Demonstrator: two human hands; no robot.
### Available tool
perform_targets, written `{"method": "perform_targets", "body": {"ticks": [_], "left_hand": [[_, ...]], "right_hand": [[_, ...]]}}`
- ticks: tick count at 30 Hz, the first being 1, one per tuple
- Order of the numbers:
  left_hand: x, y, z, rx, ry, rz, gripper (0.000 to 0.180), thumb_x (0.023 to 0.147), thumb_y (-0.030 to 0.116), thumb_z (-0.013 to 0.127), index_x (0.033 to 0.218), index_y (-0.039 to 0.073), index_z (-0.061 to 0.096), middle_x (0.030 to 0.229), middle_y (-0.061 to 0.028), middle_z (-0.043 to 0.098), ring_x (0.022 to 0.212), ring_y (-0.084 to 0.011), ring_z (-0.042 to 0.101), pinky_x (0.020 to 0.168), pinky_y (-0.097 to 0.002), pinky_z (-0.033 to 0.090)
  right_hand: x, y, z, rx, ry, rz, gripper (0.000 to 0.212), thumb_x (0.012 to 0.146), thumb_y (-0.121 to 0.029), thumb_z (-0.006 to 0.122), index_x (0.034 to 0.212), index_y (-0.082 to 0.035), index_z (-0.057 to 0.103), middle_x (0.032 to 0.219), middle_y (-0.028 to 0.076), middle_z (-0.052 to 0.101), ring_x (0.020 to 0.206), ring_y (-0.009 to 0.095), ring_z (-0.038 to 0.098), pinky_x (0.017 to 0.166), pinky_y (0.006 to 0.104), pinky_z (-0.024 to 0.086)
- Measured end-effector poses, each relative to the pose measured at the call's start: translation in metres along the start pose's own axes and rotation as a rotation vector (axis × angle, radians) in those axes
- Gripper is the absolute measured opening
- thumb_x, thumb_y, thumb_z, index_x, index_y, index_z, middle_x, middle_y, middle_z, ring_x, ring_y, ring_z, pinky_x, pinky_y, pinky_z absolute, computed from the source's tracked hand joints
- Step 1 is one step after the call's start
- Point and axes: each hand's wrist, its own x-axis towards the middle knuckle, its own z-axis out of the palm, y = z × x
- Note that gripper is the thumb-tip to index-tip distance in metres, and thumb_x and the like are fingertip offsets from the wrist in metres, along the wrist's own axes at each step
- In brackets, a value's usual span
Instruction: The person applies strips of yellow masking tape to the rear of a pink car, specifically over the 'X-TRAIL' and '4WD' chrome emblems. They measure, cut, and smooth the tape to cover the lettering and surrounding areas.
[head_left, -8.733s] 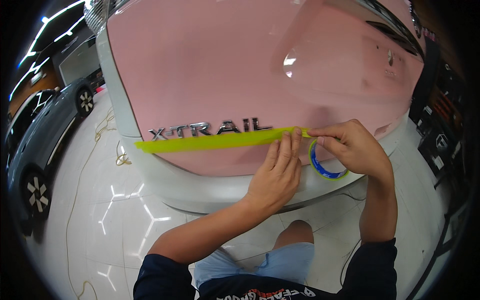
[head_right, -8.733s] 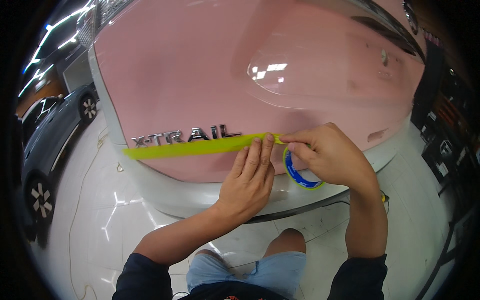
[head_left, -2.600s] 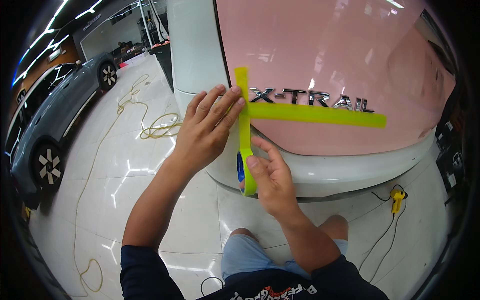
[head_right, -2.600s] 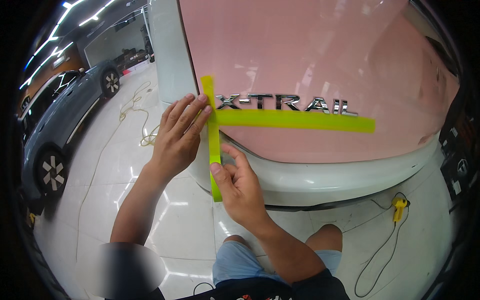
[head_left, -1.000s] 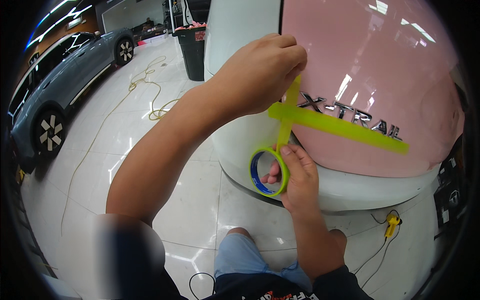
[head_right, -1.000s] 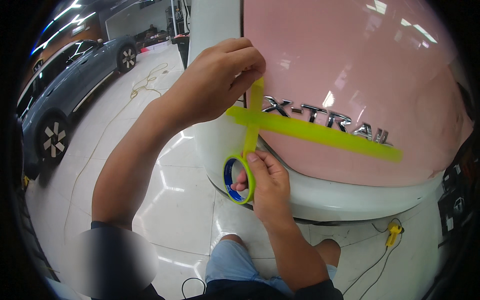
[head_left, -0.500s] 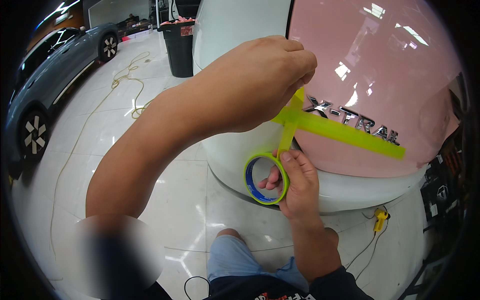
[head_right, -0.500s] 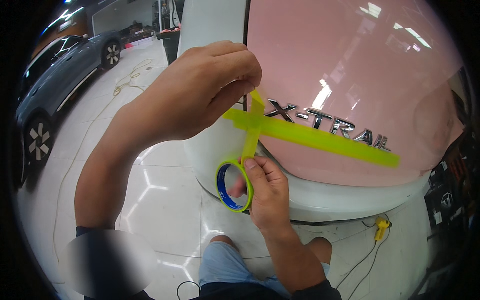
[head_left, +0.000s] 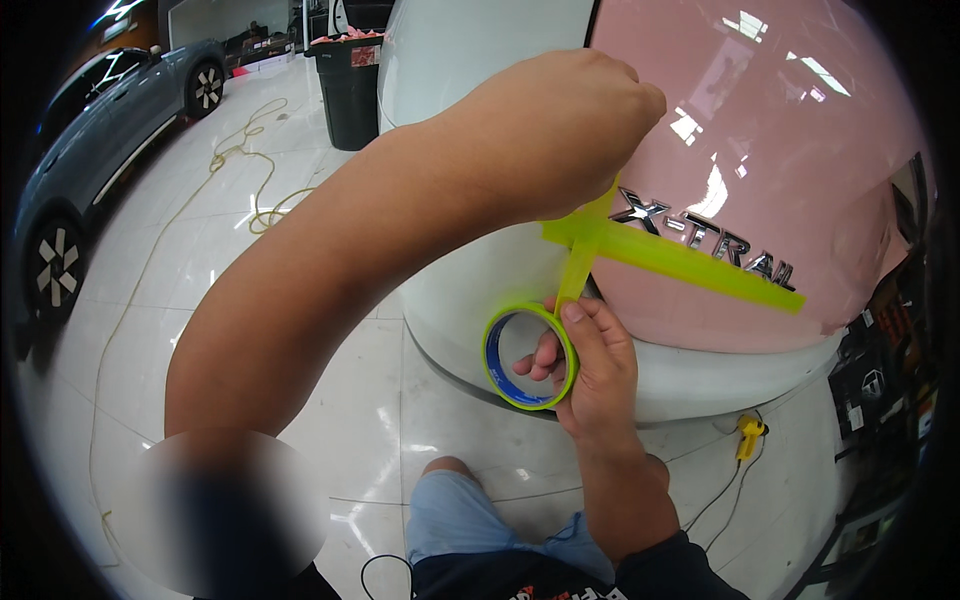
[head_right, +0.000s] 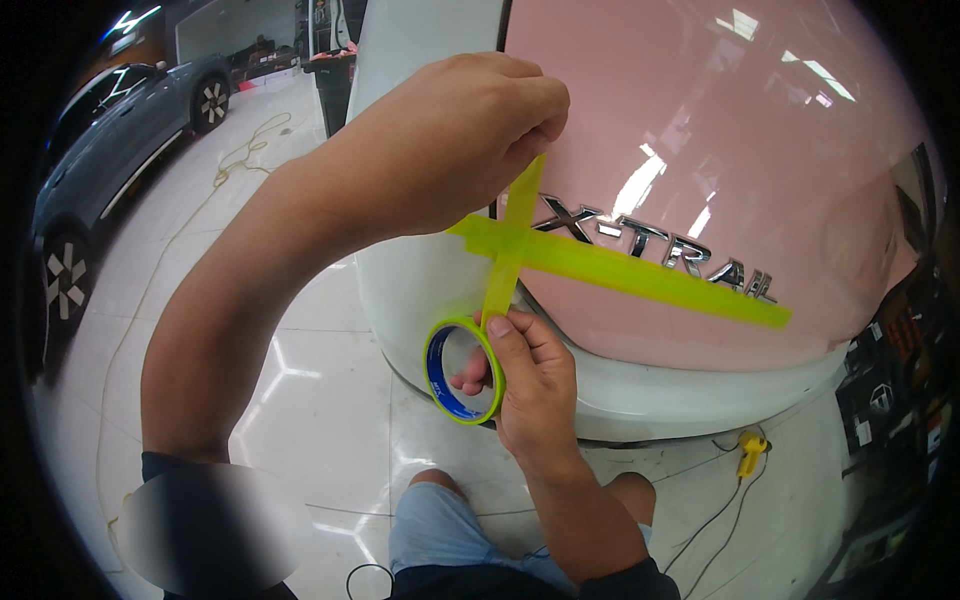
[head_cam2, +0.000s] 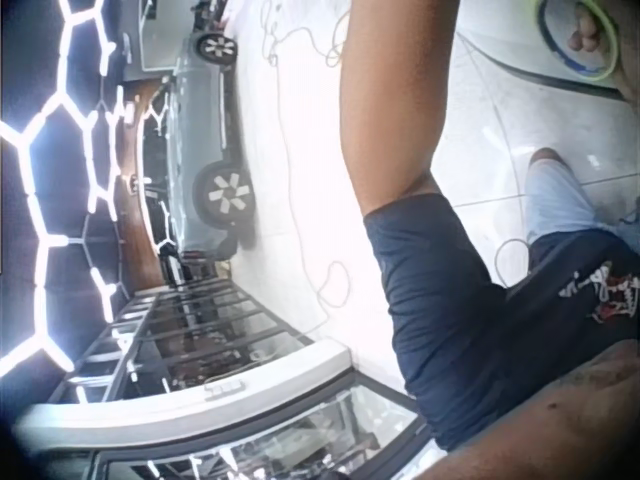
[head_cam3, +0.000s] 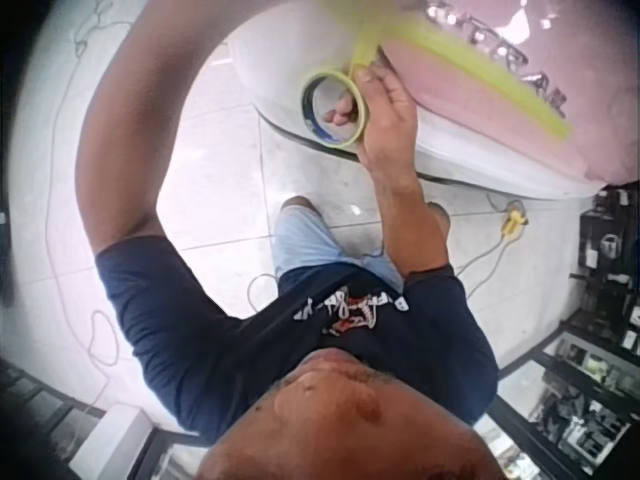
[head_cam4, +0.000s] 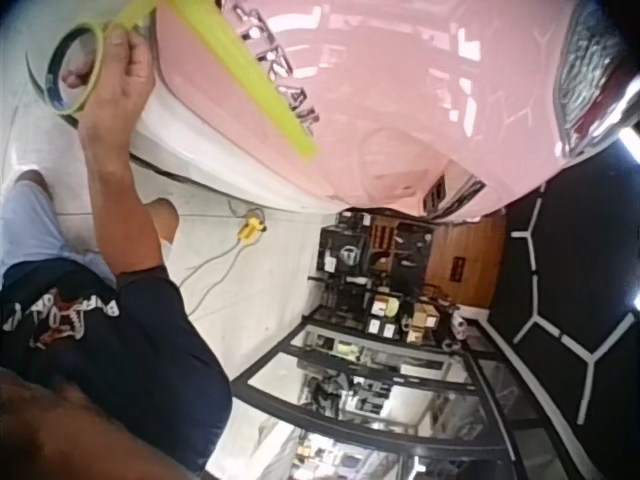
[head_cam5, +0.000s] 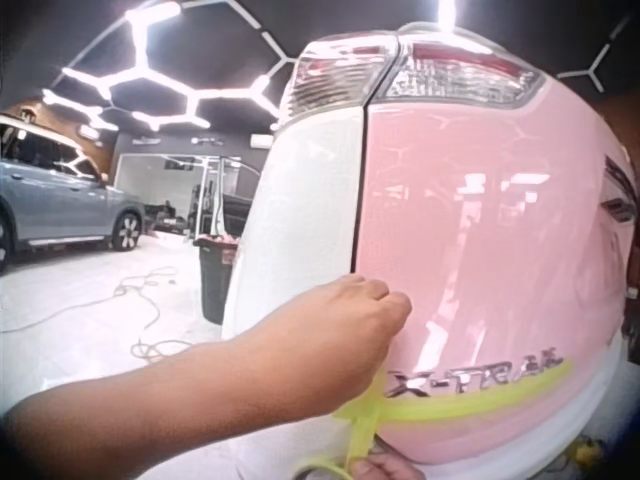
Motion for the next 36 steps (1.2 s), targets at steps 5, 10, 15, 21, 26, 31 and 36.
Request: {"method": "perform_targets", "body": {"ticks": [5, 10, 15, 21, 26, 31, 36], "left_hand": [[-0.003, -0.004, -0.007, -0.063, 0.006, -0.079, 0.006, 0.09, 0.006, 0.061, 0.092, 0.0, 0.061, 0.088, -0.0155, 0.064, 0.088, -0.0377, 0.063, 0.078, -0.0446, 0.05], [-0.01, 0.003, -0.009, -0.004, -0.099, -0.007, 0.006, 0.089, 0.006, 0.062, 0.092, 0.0, 0.061, 0.092, -0.0147, 0.064, 0.092, -0.0363, 0.062, 0.08, -0.0438, 0.05], [-0.011, 0.002, -0.003, 0.003, -0.074, -0.023, 0.004, 0.089, 0.004, 0.062, 0.09, 0.0, 0.061, 0.092, -0.0139, 0.061, 0.089, -0.0359, 0.06, 0.081, -0.043, 0.05], [-0.009, 0.014, -0.022, -0.242, -0.182, -0.194, 0.005, 0.089, 0.002, 0.063, 0.092, -0.001, 0.061, 0.086, -0.0115, 0.064, 0.083, -0.0265, 0.064, 0.076, -0.0355, 0.052], [-0.015, 0.017, -0.031, -0.505, -0.251, -0.425, 0.006, 0.089, 0.001, 0.064, 0.093, -0.003, 0.061, 0.083, -0.0077, 0.065, 0.079, -0.015, 0.063, 0.075, -0.0295, 0.051], [-0.014, 0.013, -0.04, -0.537, -0.154, -0.421, 0.006, 0.087, -0.002, 0.065, 0.093, -0.003, 0.061, 0.083, -0.0066, 0.064, 0.078, -0.0139, 0.061, 0.076, -0.029, 0.051], [0.002, 0.022, -0.033, -0.296, -0.156, -0.287, 0.006, 0.088, -0.001, 0.066, 0.094, -0.002, 0.063, 0.084, -0.0082, 0.065, 0.076, -0.0155, 0.062, 0.072, -0.0293, 0.05]], "right_hand": [[0.0, 0.001, -0.002, -0.029, -0.003, -0.002, 0.024, 0.105, -0.021, 0.055, 0.111, 0.002, 0.062, 0.069, 0.007, 0.061, 0.057, 0.014, 0.059, 0.065, 0.0343, 0.06], [-0.001, 0.002, -0.001, -0.053, 0.024, -0.012, 0.025, 0.106, -0.022, 0.051, 0.109, 0.0, 0.062, 0.067, 0.007, 0.061, 0.053, 0.014, 0.059, 0.065, 0.0367, 0.062], [-0.006, -0.003, 0.001, -0.058, 0.017, -0.024, 0.023, 0.105, -0.021, 0.054, 0.107, 0.0, 0.061, 0.072, 0.007, 0.061, 0.061, 0.014, 0.06, 0.067, 0.0338, 0.058], [-0.017, -0.014, 0.004, -0.024, -0.05, -0.034, 0.021, 0.106, -0.021, 0.055, 0.105, 0.0, 0.059, 0.074, 0.006, 0.063, 0.066, 0.012, 0.061, 0.068, 0.0287, 0.055], [-0.014, -0.008, -0.002, -0.052, -0.055, -0.04, 0.02, 0.105, -0.02, 0.055, 0.105, 0.0, 0.059, 0.075, 0.005, 0.064, 0.067, 0.01, 0.06, 0.068, 0.0257, 0.052], [-0.017, -0.005, 0.002, -0.14, -0.078, -0.024, 0.018, 0.104, -0.018, 0.058, 0.103, 0.0, 0.06, 0.075, 0.004, 0.063, 0.068, 0.008, 0.059, 0.066, 0.0237, 0.05], [-0.01, -0.007, 0.002, -0.173, -0.05, -0.068, 0.02, 0.103, -0.019, 0.06, 0.101, 0.001, 0.062, 0.076, 0.004, 0.064, 0.066, 0.007, 0.059, 0.062, 0.0232, 0.05]]}}
